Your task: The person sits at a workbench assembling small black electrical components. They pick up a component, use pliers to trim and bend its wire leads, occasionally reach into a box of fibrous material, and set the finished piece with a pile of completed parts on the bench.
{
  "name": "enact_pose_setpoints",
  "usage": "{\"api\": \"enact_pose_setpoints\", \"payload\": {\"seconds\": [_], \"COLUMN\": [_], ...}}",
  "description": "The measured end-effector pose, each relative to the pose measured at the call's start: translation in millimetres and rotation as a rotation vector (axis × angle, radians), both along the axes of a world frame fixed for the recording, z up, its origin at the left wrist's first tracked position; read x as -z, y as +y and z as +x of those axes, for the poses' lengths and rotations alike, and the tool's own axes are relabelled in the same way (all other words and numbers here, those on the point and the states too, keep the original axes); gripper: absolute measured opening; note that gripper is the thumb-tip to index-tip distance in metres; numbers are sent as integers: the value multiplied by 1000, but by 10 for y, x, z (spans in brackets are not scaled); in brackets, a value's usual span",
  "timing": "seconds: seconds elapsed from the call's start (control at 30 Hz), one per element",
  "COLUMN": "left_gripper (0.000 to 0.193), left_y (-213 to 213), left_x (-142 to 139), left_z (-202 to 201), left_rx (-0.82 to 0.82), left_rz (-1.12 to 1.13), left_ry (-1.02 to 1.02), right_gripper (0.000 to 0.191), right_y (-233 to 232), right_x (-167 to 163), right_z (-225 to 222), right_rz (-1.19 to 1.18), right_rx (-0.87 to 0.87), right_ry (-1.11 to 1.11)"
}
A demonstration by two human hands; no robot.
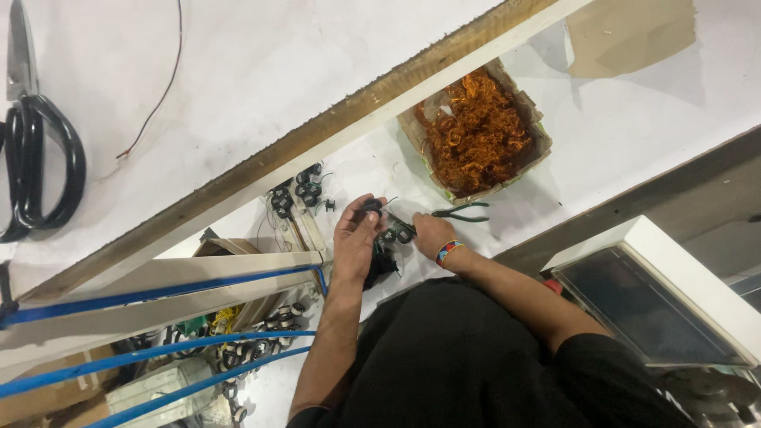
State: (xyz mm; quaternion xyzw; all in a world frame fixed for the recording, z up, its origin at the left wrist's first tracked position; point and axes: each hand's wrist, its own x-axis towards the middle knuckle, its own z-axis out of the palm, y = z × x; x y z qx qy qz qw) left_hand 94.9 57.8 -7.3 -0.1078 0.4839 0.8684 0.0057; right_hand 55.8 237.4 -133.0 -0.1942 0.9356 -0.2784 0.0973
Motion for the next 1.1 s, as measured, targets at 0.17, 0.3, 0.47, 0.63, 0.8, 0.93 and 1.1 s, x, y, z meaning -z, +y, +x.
{"api": "enact_pose_setpoints", "payload": {"seconds": [0.17, 0.3, 0.47, 0.63, 0.8, 0.93, 1.1], "left_gripper": [43, 45, 44, 40, 37, 35, 34], "left_y": [6, 70, 279, 503, 581, 600, 653], "left_x": [149, 194, 93, -79, -227, -290, -321], "left_z": [-26, -63, -195, -295, -266, -228, -204], "left_rx": [0, 69, 126, 132, 103, 85, 80], "left_rz": [-19, 64, 95, 140, 111, 70, 78], "left_ry": [26, 142, 214, 203, 236, 242, 242], "right_gripper": [31, 40, 31, 39, 34, 41, 51], "right_y": [327, 709, 965, 907, 806, 776, 787], "right_x": [-65, -633, -1536, -2251, -2508, -2496, -2475], "right_z": [23, 80, 148, 256, 356, 396, 431], "right_rz": [-144, -386, -703, -462, -430, -377, -334], "right_rx": [106, 185, 273, 295, 176, 156, 98], "right_ry": [-148, -280, -384, -8, 369, 433, 486]}}
